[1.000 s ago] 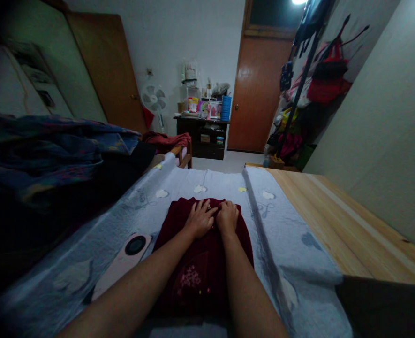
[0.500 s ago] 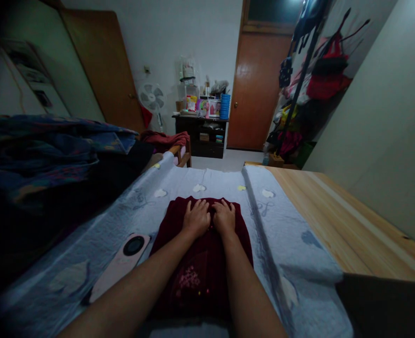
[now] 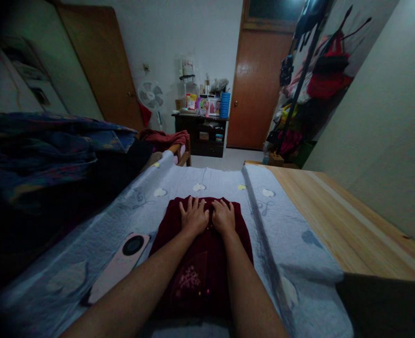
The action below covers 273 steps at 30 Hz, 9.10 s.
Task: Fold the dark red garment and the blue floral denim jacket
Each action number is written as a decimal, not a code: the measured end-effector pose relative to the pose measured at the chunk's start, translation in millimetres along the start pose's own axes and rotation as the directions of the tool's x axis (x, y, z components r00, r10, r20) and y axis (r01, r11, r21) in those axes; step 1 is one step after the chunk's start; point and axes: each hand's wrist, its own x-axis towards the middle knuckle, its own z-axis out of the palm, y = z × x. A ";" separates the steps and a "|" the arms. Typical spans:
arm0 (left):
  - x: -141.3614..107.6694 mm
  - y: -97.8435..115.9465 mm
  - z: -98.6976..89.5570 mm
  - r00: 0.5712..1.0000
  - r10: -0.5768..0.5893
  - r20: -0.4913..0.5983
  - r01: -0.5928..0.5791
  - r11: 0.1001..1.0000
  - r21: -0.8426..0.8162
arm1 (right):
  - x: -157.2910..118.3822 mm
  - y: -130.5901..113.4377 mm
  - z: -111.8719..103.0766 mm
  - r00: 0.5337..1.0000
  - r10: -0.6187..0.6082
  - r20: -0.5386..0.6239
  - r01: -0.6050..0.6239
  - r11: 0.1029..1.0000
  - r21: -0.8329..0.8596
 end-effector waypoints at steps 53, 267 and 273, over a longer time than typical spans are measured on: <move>-1.0 -5.0 -7.8 0.976 0.193 0.100 -0.181 0.977 -0.114 | 38.0 4.5 -15.2 0.979 0.152 0.133 -0.123 0.971 -0.207; 15.0 -48.2 -35.6 0.990 0.111 0.091 -0.109 0.994 -0.028 | -20.0 -32.2 -4.0 0.975 0.222 -0.030 -0.223 0.972 -0.070; -16.4 -58.2 -32.0 0.975 -0.039 0.220 0.033 0.999 0.030 | -20.8 -31.0 -2.2 0.978 0.203 -0.051 -0.206 0.974 -0.092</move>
